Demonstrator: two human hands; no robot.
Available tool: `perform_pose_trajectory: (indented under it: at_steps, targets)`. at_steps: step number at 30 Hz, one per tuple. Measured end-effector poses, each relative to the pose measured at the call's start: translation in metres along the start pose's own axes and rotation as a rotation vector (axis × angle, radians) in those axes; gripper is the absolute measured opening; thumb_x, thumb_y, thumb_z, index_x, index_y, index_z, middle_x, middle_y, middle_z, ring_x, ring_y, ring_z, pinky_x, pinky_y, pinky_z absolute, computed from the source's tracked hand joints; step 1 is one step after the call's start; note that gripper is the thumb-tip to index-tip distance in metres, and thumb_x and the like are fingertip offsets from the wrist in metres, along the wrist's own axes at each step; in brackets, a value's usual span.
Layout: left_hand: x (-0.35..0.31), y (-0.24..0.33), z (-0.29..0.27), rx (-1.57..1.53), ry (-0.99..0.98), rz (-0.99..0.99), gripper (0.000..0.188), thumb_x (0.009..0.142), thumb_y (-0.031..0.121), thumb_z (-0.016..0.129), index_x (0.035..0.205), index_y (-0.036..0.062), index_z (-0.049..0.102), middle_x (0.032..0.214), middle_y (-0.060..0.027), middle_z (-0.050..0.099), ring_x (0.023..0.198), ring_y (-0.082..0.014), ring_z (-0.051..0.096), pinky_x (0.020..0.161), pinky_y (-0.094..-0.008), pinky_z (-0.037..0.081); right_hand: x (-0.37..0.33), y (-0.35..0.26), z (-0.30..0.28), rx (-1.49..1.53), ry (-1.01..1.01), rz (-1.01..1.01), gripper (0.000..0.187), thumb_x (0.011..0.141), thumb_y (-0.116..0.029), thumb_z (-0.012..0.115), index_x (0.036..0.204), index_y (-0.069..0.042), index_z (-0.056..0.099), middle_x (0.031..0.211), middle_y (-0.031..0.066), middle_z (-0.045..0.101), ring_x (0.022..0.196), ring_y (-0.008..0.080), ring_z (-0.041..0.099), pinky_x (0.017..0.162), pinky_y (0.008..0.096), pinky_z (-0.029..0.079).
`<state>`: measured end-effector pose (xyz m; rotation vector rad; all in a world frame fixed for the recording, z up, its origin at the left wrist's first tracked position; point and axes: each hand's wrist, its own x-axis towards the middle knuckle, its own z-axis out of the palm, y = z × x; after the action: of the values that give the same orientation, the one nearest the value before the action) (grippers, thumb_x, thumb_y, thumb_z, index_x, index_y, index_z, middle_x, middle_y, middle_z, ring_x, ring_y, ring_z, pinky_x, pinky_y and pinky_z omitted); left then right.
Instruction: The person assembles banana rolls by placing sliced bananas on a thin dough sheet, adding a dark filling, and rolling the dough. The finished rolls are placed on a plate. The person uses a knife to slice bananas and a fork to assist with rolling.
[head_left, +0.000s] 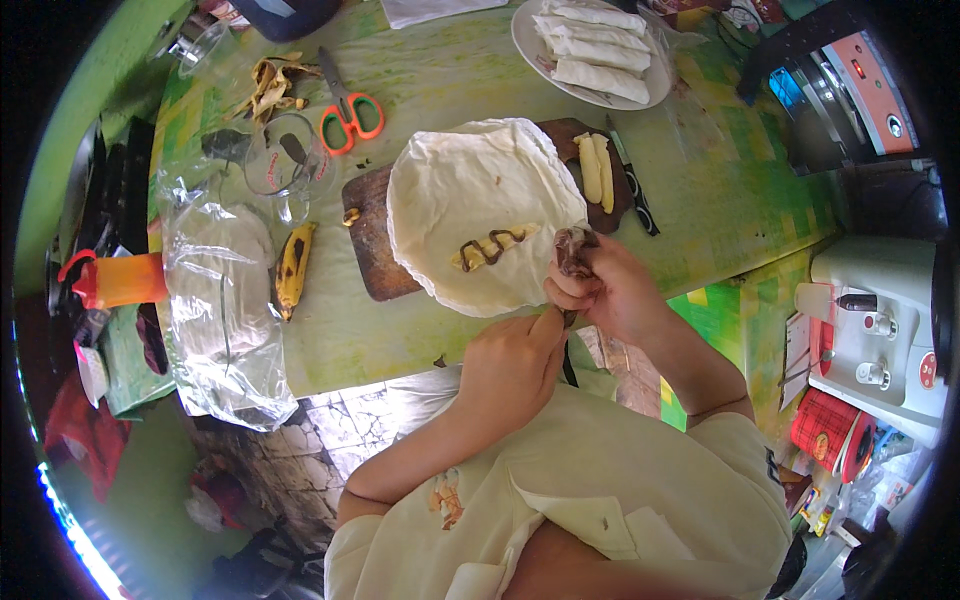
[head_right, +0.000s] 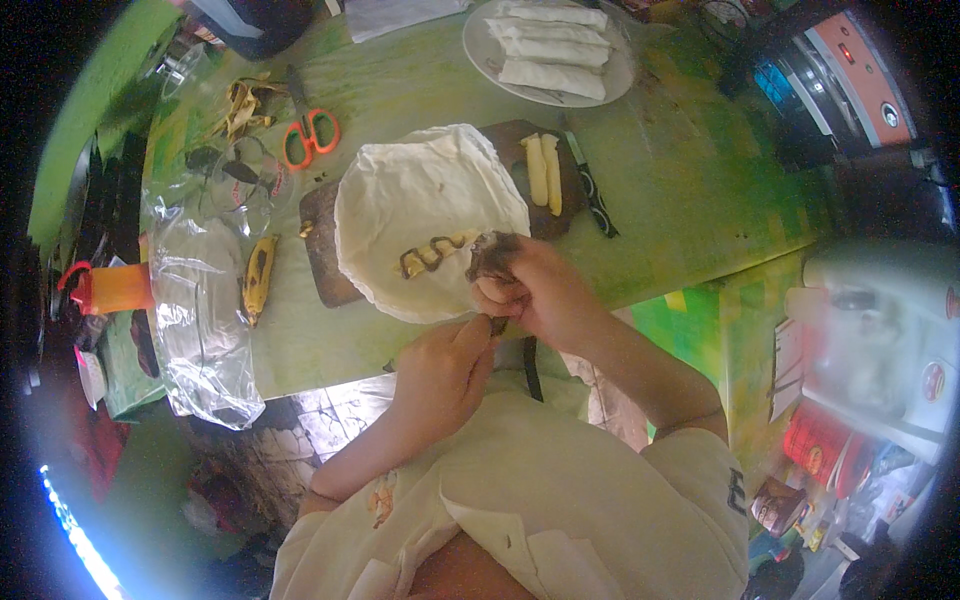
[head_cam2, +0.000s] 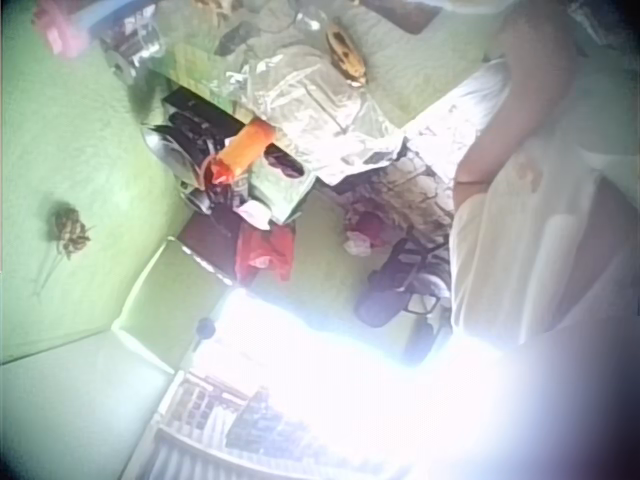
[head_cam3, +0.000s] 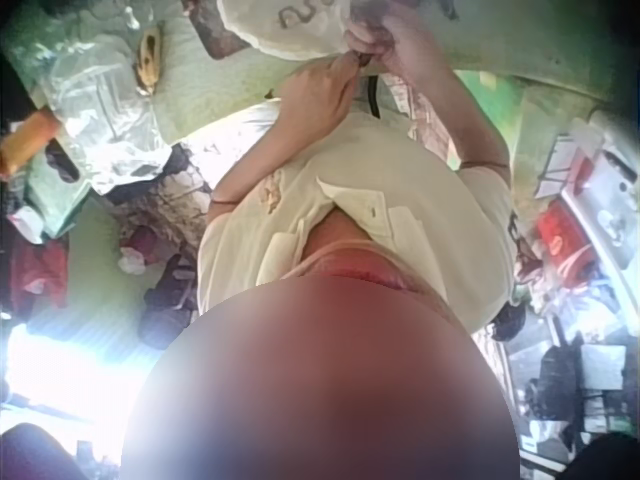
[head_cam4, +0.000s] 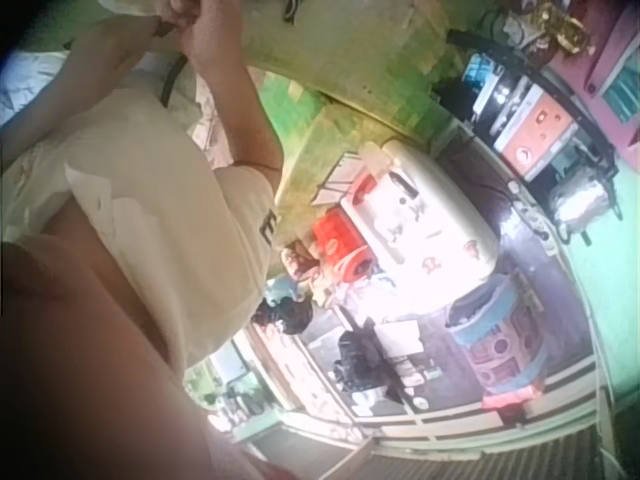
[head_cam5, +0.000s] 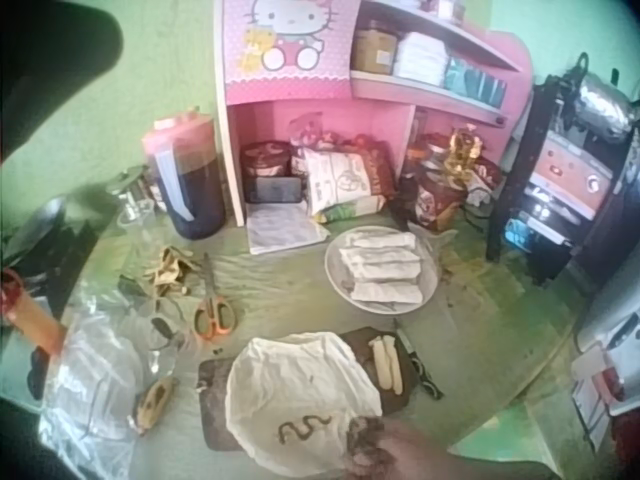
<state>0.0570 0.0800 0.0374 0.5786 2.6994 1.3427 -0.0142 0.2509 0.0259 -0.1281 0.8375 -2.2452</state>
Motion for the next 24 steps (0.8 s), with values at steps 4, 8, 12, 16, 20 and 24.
perform_pose_trajectory:
  at_steps: [4, 8, 12, 16, 20, 24]
  targets:
    - [0.0, -0.002, -0.002, -0.089, -0.022, -0.042, 0.011, 0.09, 0.008, 0.057, 0.086, 0.0011, 0.05, 0.07, -0.0166, 0.056, 0.066, -0.038, 0.059, 0.058, -0.0485, 0.045, 0.0, -0.003, 0.004, 0.052, -0.02, -0.077, 0.018, 0.092, -0.008, 0.047, 0.108, -0.003, 0.05, 0.074, 0.0, 0.042, 0.061, 0.0112, 0.034, 0.059, 0.0249, 0.031]
    - [0.001, -0.003, -0.007, -0.172, -0.032, -0.052, 0.013, 0.092, 0.009, 0.056, 0.085, 0.0004, 0.048, 0.069, -0.0181, 0.055, 0.065, -0.04, 0.058, 0.058, -0.05, 0.044, -0.006, -0.013, 0.013, -0.489, 0.13, -0.022, 0.025, 0.092, -0.001, 0.052, 0.117, 0.0, 0.047, 0.084, 0.0047, 0.05, 0.07, 0.0146, 0.05, 0.068, 0.0285, 0.043]
    - [-0.001, -0.004, -0.009, -0.212, -0.059, -0.076, 0.013, 0.093, 0.009, 0.055, 0.087, 0.0006, 0.048, 0.071, -0.0193, 0.054, 0.068, -0.0417, 0.056, 0.059, -0.0505, 0.042, -0.009, -0.021, 0.017, -0.855, 0.222, -0.04, 0.02, 0.097, -0.003, 0.053, 0.116, 0.002, 0.048, 0.093, 0.0101, 0.064, 0.088, 0.0163, 0.065, 0.078, 0.031, 0.052]
    - [0.003, -0.001, -0.013, -0.253, -0.091, -0.086, 0.013, 0.094, 0.01, 0.052, 0.088, 0.0004, 0.046, 0.073, -0.0209, 0.051, 0.072, -0.0445, 0.054, 0.062, -0.0511, 0.039, -0.007, -0.032, 0.02, -1.098, 0.264, -0.12, 0.017, 0.098, -0.004, 0.054, 0.113, 0.002, 0.05, 0.095, 0.0141, 0.073, 0.093, 0.0174, 0.071, 0.078, 0.0303, 0.054]
    - [0.008, -0.005, -0.019, -0.22, -0.137, -0.027, 0.016, 0.094, 0.013, 0.057, 0.096, -0.0016, 0.052, 0.082, -0.0209, 0.058, 0.078, -0.0407, 0.058, 0.067, -0.0491, 0.045, -0.002, -0.045, 0.024, -1.286, 0.248, -0.171, 0.016, 0.097, -0.003, 0.053, 0.113, 0.0, 0.049, 0.092, 0.0133, 0.07, 0.087, 0.0186, 0.072, 0.073, 0.0297, 0.055]
    - [0.002, -0.013, -0.021, -0.246, -0.004, 0.092, 0.032, 0.093, 0.013, 0.059, 0.12, -0.0026, 0.052, 0.099, -0.0227, 0.058, 0.094, -0.0416, 0.056, 0.081, -0.0465, 0.045, 0.005, -0.063, 0.017, -1.509, 0.215, -0.001, 0.014, 0.099, 0.001, 0.049, 0.113, 0.001, 0.048, 0.093, 0.0095, 0.064, 0.087, 0.0143, 0.068, 0.075, 0.0278, 0.054]
